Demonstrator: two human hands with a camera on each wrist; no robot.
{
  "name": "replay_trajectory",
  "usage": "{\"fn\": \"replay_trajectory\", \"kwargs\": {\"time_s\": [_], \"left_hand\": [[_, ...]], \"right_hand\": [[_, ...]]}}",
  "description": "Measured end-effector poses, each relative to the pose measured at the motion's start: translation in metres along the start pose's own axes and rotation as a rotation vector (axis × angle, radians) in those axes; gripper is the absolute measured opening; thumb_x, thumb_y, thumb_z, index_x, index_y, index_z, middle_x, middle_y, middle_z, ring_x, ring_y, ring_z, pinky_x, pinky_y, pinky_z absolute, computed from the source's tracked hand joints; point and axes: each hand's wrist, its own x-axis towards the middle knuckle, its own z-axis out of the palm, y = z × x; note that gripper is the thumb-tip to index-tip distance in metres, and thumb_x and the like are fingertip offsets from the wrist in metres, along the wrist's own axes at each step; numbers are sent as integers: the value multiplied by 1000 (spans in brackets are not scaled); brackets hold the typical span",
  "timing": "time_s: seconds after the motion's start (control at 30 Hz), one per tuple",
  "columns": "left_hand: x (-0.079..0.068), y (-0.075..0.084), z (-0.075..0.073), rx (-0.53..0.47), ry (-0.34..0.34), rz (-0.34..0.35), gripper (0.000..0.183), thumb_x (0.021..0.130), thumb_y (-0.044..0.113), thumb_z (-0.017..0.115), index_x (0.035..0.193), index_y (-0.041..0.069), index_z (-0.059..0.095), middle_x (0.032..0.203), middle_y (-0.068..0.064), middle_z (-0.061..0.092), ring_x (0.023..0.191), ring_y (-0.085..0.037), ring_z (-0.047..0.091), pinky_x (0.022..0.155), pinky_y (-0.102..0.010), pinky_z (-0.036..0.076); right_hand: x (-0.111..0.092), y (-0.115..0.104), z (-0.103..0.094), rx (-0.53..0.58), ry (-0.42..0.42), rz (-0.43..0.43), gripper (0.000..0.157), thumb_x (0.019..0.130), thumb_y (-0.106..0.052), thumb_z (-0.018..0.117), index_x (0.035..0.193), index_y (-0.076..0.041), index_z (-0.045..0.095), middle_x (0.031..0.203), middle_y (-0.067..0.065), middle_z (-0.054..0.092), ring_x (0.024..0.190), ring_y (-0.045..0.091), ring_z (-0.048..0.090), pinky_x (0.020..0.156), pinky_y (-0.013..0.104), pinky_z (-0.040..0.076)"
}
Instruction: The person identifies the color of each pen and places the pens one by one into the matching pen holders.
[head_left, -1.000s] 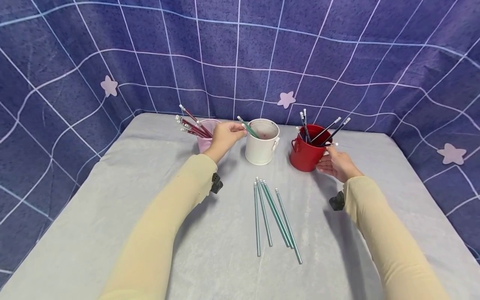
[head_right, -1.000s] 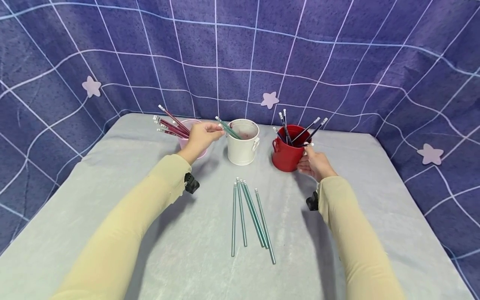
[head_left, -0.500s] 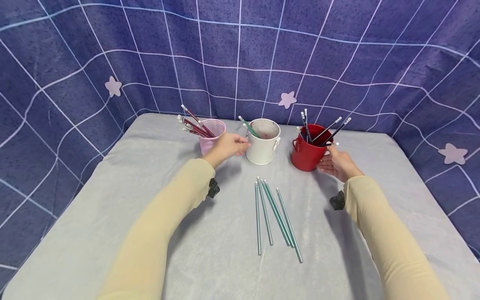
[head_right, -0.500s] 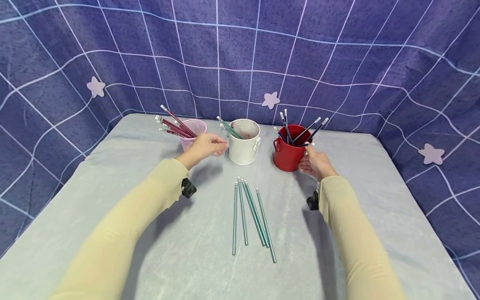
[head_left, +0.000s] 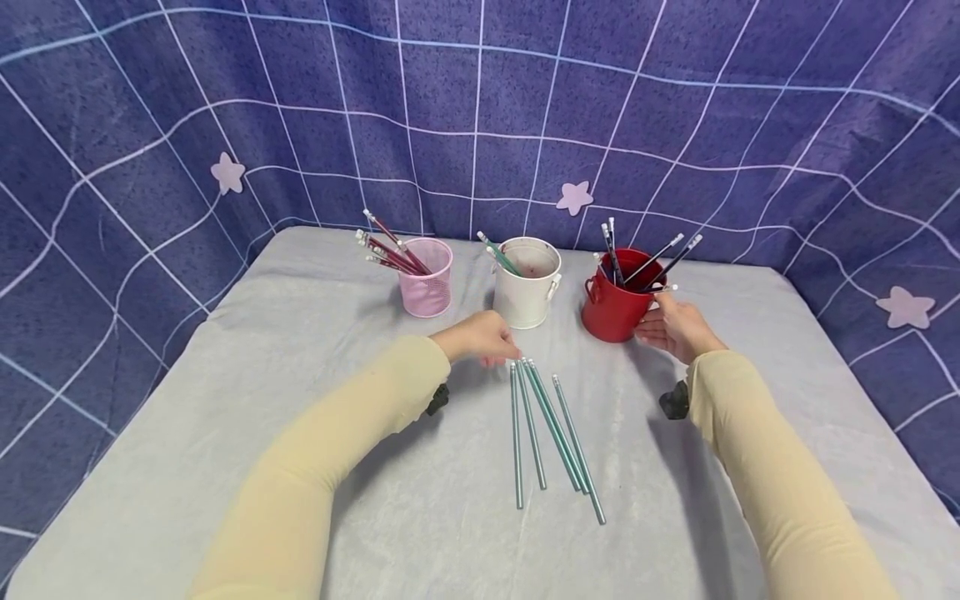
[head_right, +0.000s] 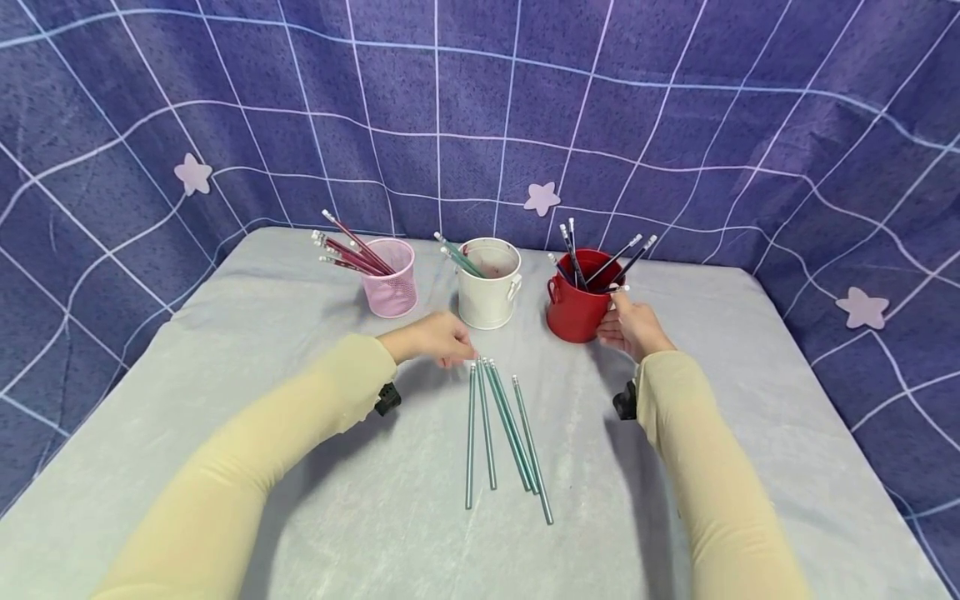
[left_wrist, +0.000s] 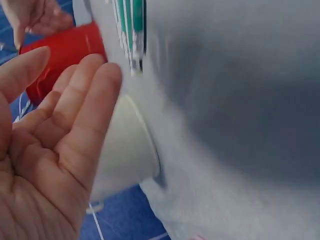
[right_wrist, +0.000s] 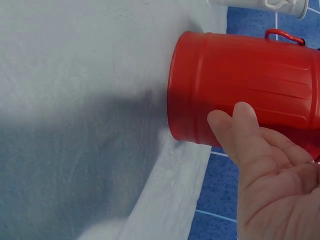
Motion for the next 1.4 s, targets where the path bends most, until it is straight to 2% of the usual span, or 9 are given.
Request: {"fn": "replay_trajectory", "kwargs": {"time_s": [0.2,0.33,0.43,0.6,0.73,0.97,1.23,1.4], "left_hand": [[-2,5,18,111,-162,-126,28,91,24,65,80,-1,69,66,-9,69,55,-16,64,54,-27,57],[-1,6,24,120,-228,-157,29,91,26,65,76,1,67,68,-11,69,59,-19,67,56,-27,58],[3,4,27,128,-253,-144,29,91,26,64,74,3,65,65,-10,67,58,-18,66,55,-27,57],[6,5,34,167,-229,-162,29,92,26,64,74,3,65,64,-9,67,54,-17,64,54,-26,57],[4,7,39,177,-183,-164,34,91,27,66,65,6,61,55,-6,62,45,-14,57,46,-23,53],[0,7,42,197,-151,-162,33,83,19,74,58,7,58,48,-2,58,40,-12,54,42,-23,51],[-2,8,40,135,-136,-248,23,83,11,68,64,4,58,53,-3,60,43,-13,55,45,-23,52],[-4,8,36,48,-135,-241,22,82,5,65,63,4,57,56,-6,60,45,-14,57,49,-25,55]], "right_hand": [[-1,1,0,22,-2,-7,57,103,-37,28,120,16,39,79,-1,64,76,11,65,80,27,56],[0,1,0,15,-5,-17,59,103,-37,27,122,18,39,79,-1,64,77,10,65,80,27,56],[0,1,0,13,-5,-17,60,103,-37,27,123,18,38,80,-1,64,77,10,65,81,27,56],[1,2,-1,17,-2,-13,60,103,-38,28,123,18,38,80,0,64,77,11,65,80,27,56],[1,1,0,20,-1,-12,63,103,-38,29,126,20,36,81,0,64,77,11,65,80,27,56],[0,2,1,-2,4,-6,66,103,-36,25,132,23,30,80,0,65,77,10,66,84,28,55],[0,1,1,56,-8,-17,54,103,-37,29,114,14,42,78,0,63,74,11,65,75,26,57],[-1,0,2,58,-3,-23,53,103,-36,27,118,13,39,77,2,63,73,12,65,74,26,57]]}}
